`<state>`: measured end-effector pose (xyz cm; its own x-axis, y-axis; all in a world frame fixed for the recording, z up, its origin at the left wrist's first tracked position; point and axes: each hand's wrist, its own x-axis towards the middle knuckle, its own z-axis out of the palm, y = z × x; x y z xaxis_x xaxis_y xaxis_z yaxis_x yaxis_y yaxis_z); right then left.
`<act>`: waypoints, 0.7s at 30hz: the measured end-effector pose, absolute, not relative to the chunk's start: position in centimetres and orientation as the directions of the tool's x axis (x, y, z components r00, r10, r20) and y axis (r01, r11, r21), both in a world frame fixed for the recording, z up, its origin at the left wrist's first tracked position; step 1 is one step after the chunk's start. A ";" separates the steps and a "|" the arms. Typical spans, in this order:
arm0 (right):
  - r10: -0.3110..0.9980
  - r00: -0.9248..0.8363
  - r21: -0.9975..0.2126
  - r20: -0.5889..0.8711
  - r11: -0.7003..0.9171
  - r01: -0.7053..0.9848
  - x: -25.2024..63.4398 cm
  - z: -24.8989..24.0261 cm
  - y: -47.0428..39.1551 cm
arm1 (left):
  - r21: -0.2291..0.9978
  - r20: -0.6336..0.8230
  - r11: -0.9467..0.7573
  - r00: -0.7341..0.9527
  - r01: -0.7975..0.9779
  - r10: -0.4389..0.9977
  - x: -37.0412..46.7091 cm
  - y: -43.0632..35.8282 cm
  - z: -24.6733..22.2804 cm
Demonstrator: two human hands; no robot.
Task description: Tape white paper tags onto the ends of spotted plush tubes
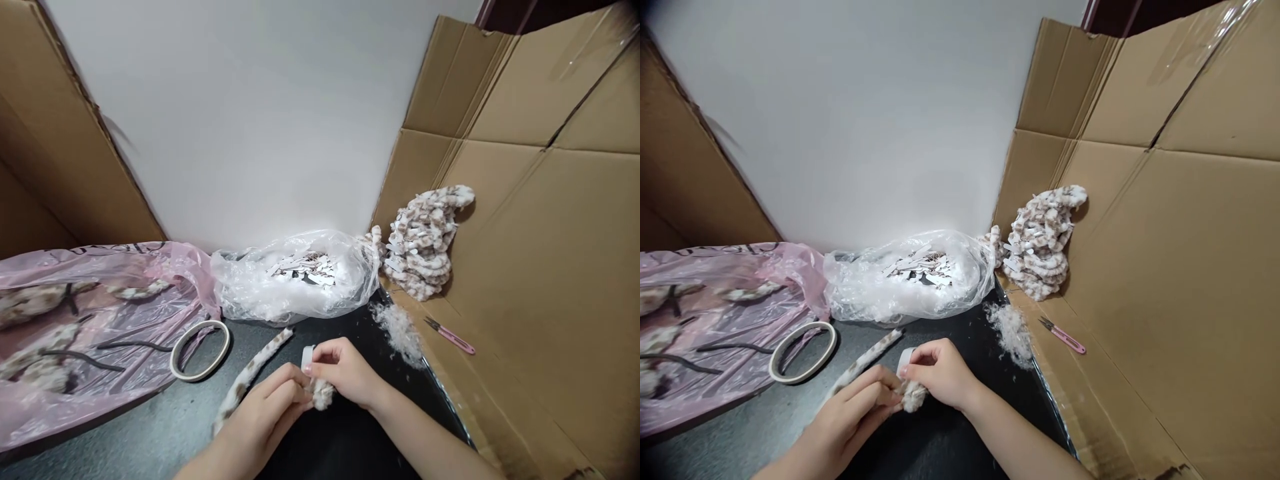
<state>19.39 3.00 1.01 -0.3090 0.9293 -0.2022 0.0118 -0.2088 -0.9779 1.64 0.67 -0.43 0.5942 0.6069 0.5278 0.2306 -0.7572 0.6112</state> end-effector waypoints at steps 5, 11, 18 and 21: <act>0.966 -0.259 -0.997 0.022 0.042 0.071 19.4 0.5 2.9 | 0.668 0.505 -0.711 0.568 0.219 0.649 1.5 0.6 -0.4; 0.987 -0.121 -0.979 0.109 0.127 0.158 19.0 0.6 1.8 | 0.715 0.432 -0.629 0.514 0.306 0.741 1.5 0.7 -0.2; 0.986 -0.154 -0.988 0.061 0.081 0.130 18.4 0.3 1.4 | 0.654 0.545 -0.666 0.386 0.360 0.744 1.9 0.2 -0.8; 0.987 -0.160 -0.997 -0.003 0.010 0.077 18.3 -0.1 1.6 | 0.553 0.614 -0.749 0.429 0.365 0.662 1.9 0.2 -1.0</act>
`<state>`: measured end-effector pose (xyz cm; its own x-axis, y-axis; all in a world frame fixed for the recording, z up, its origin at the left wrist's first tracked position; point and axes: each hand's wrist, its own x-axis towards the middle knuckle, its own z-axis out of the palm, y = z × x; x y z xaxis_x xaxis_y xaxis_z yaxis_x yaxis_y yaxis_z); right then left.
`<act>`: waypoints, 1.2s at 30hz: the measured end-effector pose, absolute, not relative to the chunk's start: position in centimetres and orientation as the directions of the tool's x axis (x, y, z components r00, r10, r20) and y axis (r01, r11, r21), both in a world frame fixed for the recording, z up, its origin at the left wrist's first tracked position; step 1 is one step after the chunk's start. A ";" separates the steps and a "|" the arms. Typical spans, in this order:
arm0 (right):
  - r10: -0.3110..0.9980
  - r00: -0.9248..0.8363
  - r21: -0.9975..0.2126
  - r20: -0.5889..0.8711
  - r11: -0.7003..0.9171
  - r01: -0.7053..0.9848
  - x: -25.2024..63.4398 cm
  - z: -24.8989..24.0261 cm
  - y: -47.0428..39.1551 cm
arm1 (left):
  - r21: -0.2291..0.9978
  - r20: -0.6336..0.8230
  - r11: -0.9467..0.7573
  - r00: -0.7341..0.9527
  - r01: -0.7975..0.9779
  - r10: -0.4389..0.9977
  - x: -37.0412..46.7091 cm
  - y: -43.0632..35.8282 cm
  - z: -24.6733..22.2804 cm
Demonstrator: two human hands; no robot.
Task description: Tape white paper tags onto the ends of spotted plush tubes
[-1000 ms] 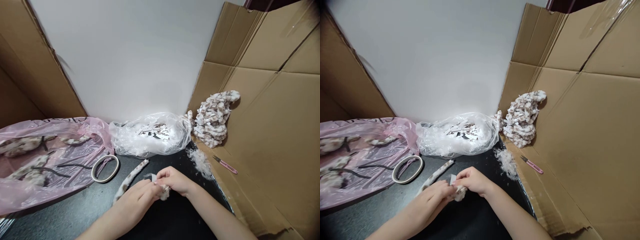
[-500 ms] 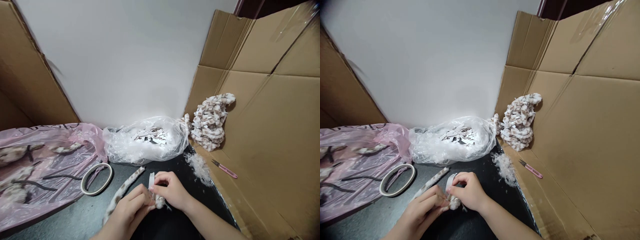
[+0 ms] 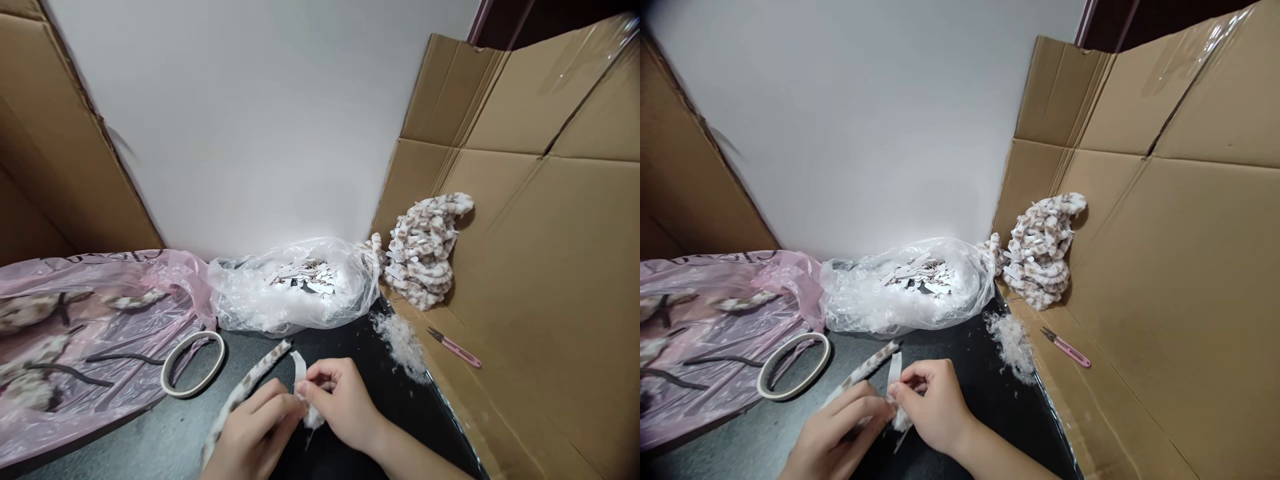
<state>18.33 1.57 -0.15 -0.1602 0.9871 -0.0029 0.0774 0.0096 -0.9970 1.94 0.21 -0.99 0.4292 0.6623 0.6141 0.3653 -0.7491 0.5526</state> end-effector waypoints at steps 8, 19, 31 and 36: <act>0.956 -0.186 -0.970 -0.225 -0.238 -0.051 18.3 -0.3 2.1 | 0.277 0.684 -0.856 0.536 0.437 0.495 1.4 0.6 -1.3; 0.927 -0.201 -0.923 -0.317 -0.350 -0.160 18.3 -0.4 2.3 | 0.283 0.655 -0.852 0.560 0.441 0.507 0.7 1.0 -2.1; 0.973 -0.060 -0.963 -0.224 -0.231 -0.137 18.0 -0.2 1.7 | 0.666 0.451 -0.671 0.540 0.326 0.711 0.9 1.9 -1.9; 0.966 -0.042 -0.951 -0.254 -0.258 -0.172 17.9 -0.5 1.6 | 0.790 0.288 -0.507 0.522 0.343 0.803 1.2 1.5 -1.7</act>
<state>17.90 1.62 -0.48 -0.0425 0.9662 -0.2544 -0.1718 -0.2579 -0.9508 1.16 1.47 -1.72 0.5224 0.8026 0.2881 0.3435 -0.5073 0.7904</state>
